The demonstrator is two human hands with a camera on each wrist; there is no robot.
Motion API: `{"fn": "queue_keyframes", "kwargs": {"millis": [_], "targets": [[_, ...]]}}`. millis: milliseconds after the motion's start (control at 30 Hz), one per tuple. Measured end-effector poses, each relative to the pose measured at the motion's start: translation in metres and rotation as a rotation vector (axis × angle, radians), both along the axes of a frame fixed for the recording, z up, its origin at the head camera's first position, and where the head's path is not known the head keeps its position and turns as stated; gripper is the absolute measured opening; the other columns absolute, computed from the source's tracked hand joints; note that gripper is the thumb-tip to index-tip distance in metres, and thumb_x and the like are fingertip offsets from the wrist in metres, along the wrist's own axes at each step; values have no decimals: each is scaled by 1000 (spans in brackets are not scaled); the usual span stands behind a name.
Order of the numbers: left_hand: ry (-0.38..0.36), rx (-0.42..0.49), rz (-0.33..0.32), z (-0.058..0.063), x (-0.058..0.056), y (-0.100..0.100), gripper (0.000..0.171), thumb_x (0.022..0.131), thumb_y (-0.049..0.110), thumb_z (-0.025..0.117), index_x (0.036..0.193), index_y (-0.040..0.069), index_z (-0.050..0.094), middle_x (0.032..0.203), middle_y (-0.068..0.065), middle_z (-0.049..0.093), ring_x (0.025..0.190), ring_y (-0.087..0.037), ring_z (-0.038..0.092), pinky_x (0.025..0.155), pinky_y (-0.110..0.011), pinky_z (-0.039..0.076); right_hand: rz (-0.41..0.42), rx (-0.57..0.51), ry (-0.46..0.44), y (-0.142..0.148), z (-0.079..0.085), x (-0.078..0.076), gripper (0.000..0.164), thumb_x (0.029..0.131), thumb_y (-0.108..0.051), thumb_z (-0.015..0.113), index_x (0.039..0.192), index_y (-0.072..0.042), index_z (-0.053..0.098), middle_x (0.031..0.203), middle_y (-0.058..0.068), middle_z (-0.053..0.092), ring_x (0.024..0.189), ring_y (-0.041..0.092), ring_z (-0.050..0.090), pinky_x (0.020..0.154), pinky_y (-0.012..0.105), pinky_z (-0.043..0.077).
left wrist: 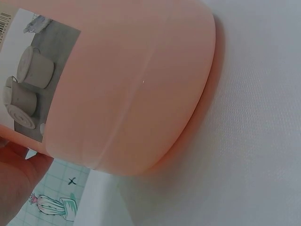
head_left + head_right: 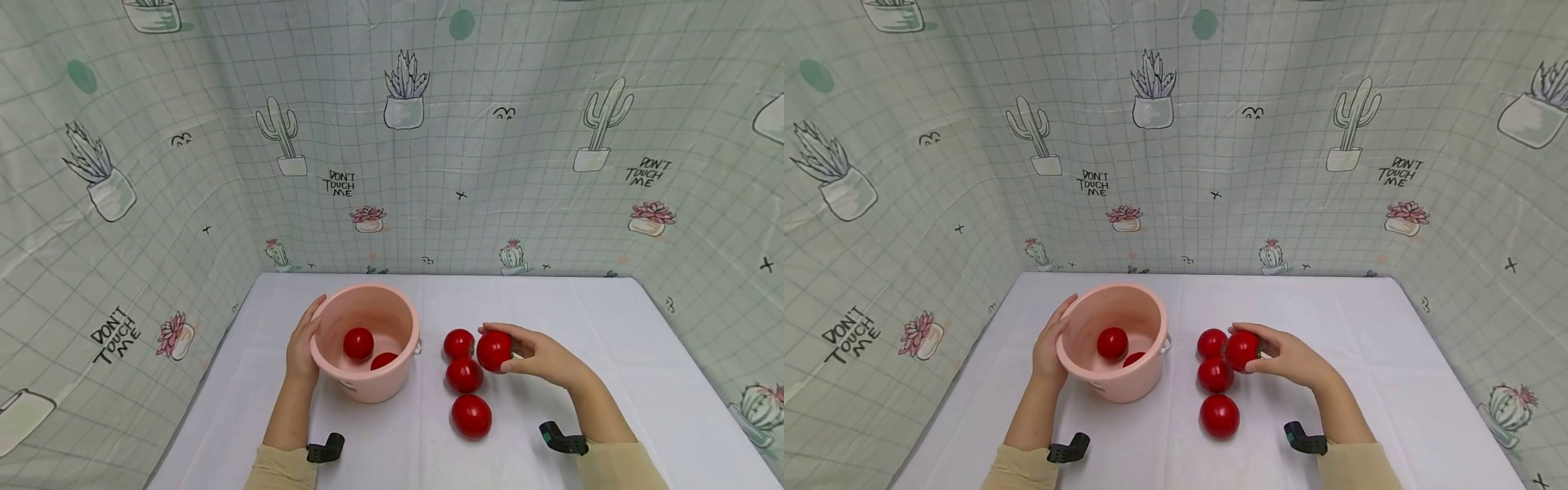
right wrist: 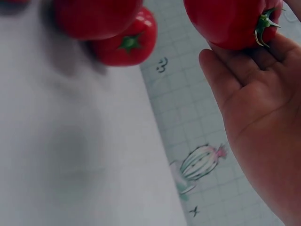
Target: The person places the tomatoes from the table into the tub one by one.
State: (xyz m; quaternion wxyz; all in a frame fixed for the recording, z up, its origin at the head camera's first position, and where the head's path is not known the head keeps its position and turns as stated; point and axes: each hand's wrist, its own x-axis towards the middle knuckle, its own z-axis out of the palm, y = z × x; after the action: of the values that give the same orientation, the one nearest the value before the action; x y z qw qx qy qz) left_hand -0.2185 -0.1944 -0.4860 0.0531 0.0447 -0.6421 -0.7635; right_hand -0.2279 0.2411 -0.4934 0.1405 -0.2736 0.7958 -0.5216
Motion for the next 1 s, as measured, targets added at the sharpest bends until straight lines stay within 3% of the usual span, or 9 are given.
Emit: {"fn": "queue_keyframes", "kwargs": {"millis": [233, 500, 633, 733, 867, 1000], "targets": [[-11, -5, 6, -2, 0, -1, 45, 102, 28, 35, 144, 36, 48, 155, 10, 43, 145, -9, 33, 120, -40, 31, 94, -46, 48, -17, 32, -25, 63, 91, -12, 69, 149, -17, 44, 149, 10, 50, 131, -2, 50, 102, 22, 47], [-15, -3, -2, -3, -2, -2, 44, 103, 29, 35, 144, 37, 47, 156, 9, 41, 145, -9, 33, 119, -40, 32, 113, -19, 40, -44, 66, -47, 64, 90, -17, 71, 147, -25, 46, 148, 4, 51, 131, 5, 52, 102, 25, 48], [-19, -12, 3, -4, -1, -3, 44, 103, 31, 36, 144, 38, 47, 155, 12, 42, 146, -9, 32, 120, -40, 32, 139, -23, 38, -59, 77, -57, 63, 89, -18, 72, 147, -24, 47, 148, 4, 51, 133, 13, 52, 108, 37, 46], [3, -1, -1, -5, 0, -4, 45, 103, 27, 34, 146, 33, 47, 155, 9, 43, 147, -11, 31, 121, -41, 29, 170, -30, 31, -69, 84, -64, 63, 89, -19, 71, 147, -23, 47, 147, 2, 52, 134, 18, 51, 110, 45, 43], [41, 16, -19, -5, 0, -5, 47, 103, 22, 30, 147, 25, 46, 155, 5, 43, 147, -12, 31, 123, -41, 25, 212, -36, 6, -80, 90, -71, 63, 89, -20, 71, 147, -24, 47, 147, 2, 52, 136, 22, 49, 109, 43, 46], [45, 23, -36, -4, -1, -4, 48, 103, 22, 29, 148, 25, 45, 154, 6, 43, 146, -12, 32, 123, -41, 25, 250, -47, -29, -92, 95, -77, 64, 89, -19, 71, 148, -21, 46, 150, 7, 49, 137, 27, 48, 104, 38, 50]]}}
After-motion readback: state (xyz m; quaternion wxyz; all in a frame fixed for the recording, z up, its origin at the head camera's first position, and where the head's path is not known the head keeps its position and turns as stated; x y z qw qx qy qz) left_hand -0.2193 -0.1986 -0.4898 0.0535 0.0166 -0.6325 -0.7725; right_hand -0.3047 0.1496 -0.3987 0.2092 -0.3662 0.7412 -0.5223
